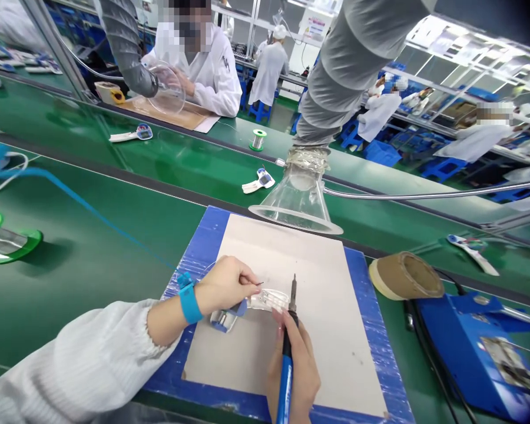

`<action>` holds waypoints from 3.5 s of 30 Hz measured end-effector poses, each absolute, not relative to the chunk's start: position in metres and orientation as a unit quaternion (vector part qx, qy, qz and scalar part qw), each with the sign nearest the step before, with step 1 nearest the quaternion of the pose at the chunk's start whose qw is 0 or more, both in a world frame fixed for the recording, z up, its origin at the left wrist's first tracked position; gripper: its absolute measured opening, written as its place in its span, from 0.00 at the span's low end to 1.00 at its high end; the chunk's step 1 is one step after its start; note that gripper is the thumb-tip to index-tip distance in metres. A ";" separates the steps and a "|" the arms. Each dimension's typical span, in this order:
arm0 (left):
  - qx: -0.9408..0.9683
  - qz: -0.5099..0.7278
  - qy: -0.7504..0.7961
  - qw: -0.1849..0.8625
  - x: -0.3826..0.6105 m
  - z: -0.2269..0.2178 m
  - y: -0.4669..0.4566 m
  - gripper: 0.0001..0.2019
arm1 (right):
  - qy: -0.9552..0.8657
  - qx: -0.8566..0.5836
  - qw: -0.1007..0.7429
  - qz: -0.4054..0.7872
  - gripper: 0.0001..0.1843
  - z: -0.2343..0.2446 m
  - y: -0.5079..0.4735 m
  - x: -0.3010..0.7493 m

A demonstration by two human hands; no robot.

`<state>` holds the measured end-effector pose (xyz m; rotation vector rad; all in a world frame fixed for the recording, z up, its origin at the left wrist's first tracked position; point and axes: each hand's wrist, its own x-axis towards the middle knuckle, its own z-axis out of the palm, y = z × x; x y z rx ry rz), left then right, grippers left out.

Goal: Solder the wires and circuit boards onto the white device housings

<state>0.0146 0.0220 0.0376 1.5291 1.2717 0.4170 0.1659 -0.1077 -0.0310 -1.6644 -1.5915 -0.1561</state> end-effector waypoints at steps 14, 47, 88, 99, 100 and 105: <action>0.797 0.205 0.461 0.330 0.017 0.027 0.006 0.08 | -0.617 -0.573 0.527 -0.113 0.19 -0.014 -0.107 0.167; 0.811 0.119 0.464 0.337 0.019 0.031 0.014 0.08 | -0.622 -0.582 0.524 -0.015 0.15 0.002 -0.119 0.162; 0.792 0.121 0.488 0.347 0.022 0.031 0.014 0.09 | -0.581 -0.630 0.515 -0.021 0.09 0.003 -0.117 0.155; 0.785 0.159 0.500 0.329 0.025 0.025 0.010 0.10 | -0.624 -0.606 0.492 -0.023 0.14 -0.002 -0.117 0.164; 0.784 0.160 0.501 0.330 0.025 0.025 0.010 0.10 | -0.627 -0.608 0.486 -0.022 0.14 -0.002 -0.118 0.165; 0.780 0.154 0.506 0.334 0.025 0.025 0.012 0.09 | -0.632 -0.603 0.485 -0.012 0.13 -0.003 -0.119 0.165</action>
